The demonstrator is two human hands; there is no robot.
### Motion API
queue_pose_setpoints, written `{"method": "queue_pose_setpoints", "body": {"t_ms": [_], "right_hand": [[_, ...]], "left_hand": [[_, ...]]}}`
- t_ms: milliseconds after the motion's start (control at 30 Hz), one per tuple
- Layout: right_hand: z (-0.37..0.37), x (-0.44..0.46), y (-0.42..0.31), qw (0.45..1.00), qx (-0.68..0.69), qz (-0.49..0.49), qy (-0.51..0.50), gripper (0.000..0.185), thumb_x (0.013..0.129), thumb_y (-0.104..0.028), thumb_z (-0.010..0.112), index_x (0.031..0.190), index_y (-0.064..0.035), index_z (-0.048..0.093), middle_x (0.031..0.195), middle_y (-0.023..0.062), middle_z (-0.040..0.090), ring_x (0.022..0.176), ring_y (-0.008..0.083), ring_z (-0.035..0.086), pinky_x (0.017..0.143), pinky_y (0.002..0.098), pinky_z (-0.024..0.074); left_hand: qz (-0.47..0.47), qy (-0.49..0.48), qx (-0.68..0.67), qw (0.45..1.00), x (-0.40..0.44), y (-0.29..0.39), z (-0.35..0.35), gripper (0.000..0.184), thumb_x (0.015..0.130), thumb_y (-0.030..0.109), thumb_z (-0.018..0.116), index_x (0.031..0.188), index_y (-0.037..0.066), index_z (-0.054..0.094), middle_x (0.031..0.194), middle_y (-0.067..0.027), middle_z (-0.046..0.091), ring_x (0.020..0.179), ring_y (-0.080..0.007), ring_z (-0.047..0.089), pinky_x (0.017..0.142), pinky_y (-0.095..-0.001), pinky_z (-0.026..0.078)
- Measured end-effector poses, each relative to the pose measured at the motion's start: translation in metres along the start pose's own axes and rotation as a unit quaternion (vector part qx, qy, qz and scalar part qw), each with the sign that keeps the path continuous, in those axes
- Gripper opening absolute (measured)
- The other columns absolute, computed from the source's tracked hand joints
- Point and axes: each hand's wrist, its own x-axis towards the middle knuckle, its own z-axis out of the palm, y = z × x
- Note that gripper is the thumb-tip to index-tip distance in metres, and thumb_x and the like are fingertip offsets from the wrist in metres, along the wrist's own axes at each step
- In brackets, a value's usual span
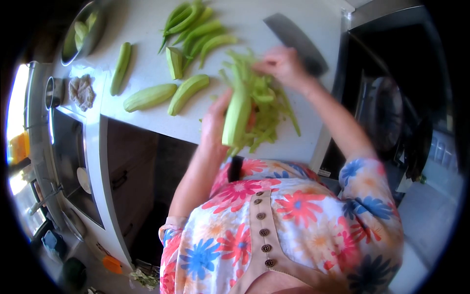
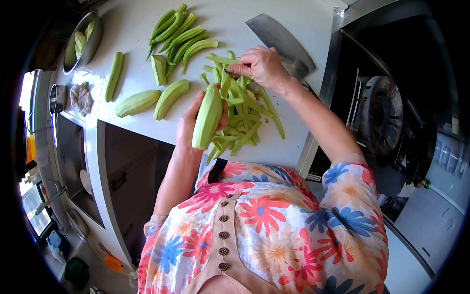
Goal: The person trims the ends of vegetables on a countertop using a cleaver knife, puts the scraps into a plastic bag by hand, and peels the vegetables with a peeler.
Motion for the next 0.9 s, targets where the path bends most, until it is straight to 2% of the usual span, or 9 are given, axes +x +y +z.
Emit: {"method": "queue_pose_setpoints", "body": {"t_ms": [67, 100, 233, 433, 600, 667, 733, 767, 900], "right_hand": [[-0.014, 0.005, -0.017, 1.000, -0.011, -0.011, 0.016, 0.044, 0.072, -0.045, 0.069, 0.051, -0.0089, 0.055, 0.052, 0.0032, 0.049, 0.055, 0.0210, 0.052, 0.049, 0.0347, 0.0406], [-0.011, 0.003, -0.022, 0.999, 0.034, -0.023, 0.036, 0.045, 0.071, -0.047, 0.069, 0.050, -0.0096, 0.053, 0.053, 0.0016, 0.048, 0.056, 0.0198, 0.051, 0.053, 0.0346, 0.0383], [-0.019, -0.009, -0.061, 0.997, 0.004, -0.078, -0.025, 0.044, 0.070, -0.053, 0.066, 0.051, -0.0149, 0.054, 0.055, -0.0032, 0.043, 0.059, 0.0151, 0.045, 0.061, 0.0319, 0.0306], [-0.008, -0.016, -0.097, 0.991, 0.044, -0.122, 0.010, 0.041, 0.070, -0.052, 0.067, 0.054, -0.0159, 0.056, 0.057, -0.0047, 0.045, 0.064, 0.0134, 0.046, 0.065, 0.0306, 0.0312], [-0.005, -0.010, -0.062, 0.996, 0.041, -0.075, -0.019, 0.040, 0.068, -0.049, 0.070, 0.053, -0.0148, 0.055, 0.057, -0.0039, 0.050, 0.062, 0.0135, 0.048, 0.064, 0.0309, 0.0327], [-0.002, -0.010, -0.037, 0.997, 0.023, -0.067, 0.041, 0.040, 0.070, -0.047, 0.070, 0.052, -0.0143, 0.056, 0.057, -0.0030, 0.052, 0.061, 0.0138, 0.050, 0.060, 0.0313, 0.0330], [-0.009, -0.010, -0.024, 0.999, 0.039, -0.009, -0.004, 0.041, 0.070, -0.044, 0.071, 0.053, -0.0096, 0.057, 0.056, 0.0016, 0.052, 0.060, 0.0191, 0.052, 0.056, 0.0337, 0.0364], [-0.011, -0.010, -0.020, 0.998, 0.055, 0.007, -0.009, 0.041, 0.070, -0.044, 0.071, 0.054, -0.0084, 0.057, 0.056, 0.0026, 0.052, 0.059, 0.0206, 0.052, 0.056, 0.0342, 0.0374], [-0.025, -0.005, -0.046, 0.988, 0.139, -0.050, -0.039, 0.039, 0.072, -0.042, 0.071, 0.058, -0.0063, 0.060, 0.056, 0.0055, 0.052, 0.058, 0.0239, 0.051, 0.055, 0.0364, 0.0402]], "left_hand": [[0.008, 0.004, 0.011, 1.000, 0.013, 0.005, -0.013, 0.038, 0.095, 0.030, 0.042, 0.122, 0.004, 0.052, 0.091, -0.0106, 0.063, 0.073, -0.0199, 0.063, 0.055, -0.0320, 0.050], [-0.017, 0.002, -0.067, 0.998, 0.018, 0.008, -0.018, 0.035, 0.095, 0.027, 0.041, 0.118, 0.004, 0.054, 0.092, -0.0112, 0.063, 0.076, -0.0219, 0.063, 0.061, -0.0348, 0.052], [-0.006, 0.068, -0.097, 0.993, 0.024, 0.013, -0.011, 0.031, 0.094, 0.028, 0.042, 0.107, 0.003, 0.057, 0.093, -0.0112, 0.063, 0.082, -0.0244, 0.063, 0.075, -0.0375, 0.052], [0.005, 0.044, -0.131, 0.990, 0.028, 0.007, 0.004, 0.033, 0.095, 0.031, 0.041, 0.105, 0.003, 0.056, 0.091, -0.0112, 0.063, 0.083, -0.0247, 0.063, 0.075, -0.0381, 0.053], [-0.008, 0.048, -0.118, 0.992, 0.021, -0.001, 0.000, 0.034, 0.095, 0.031, 0.041, 0.114, 0.006, 0.053, 0.094, -0.0126, 0.062, 0.078, -0.0235, 0.064, 0.068, -0.0361, 0.055], [-0.004, 0.031, -0.041, 0.999, 0.017, -0.002, -0.007, 0.037, 0.095, 0.031, 0.042, 0.120, 0.006, 0.051, 0.091, -0.0135, 0.061, 0.070, -0.0224, 0.062, 0.058, -0.0330, 0.052], [-0.005, -0.031, -0.008, 0.999, 0.005, 0.000, 0.000, 0.038, 0.095, 0.032, 0.042, 0.120, 0.005, 0.051, 0.089, -0.0133, 0.061, 0.067, -0.0219, 0.061, 0.054, -0.0316, 0.049], [0.012, -0.007, 0.031, 0.999, 0.001, 0.001, 0.008, 0.042, 0.094, 0.036, 0.043, 0.117, 0.002, 0.052, 0.084, -0.0139, 0.061, 0.063, -0.0220, 0.059, 0.051, -0.0304, 0.045], [0.035, -0.018, 0.099, 0.994, 0.003, 0.002, -0.003, 0.036, 0.091, 0.027, 0.052, 0.114, -0.001, 0.056, 0.082, -0.0118, 0.063, 0.067, -0.0196, 0.063, 0.058, -0.0286, 0.052]]}}
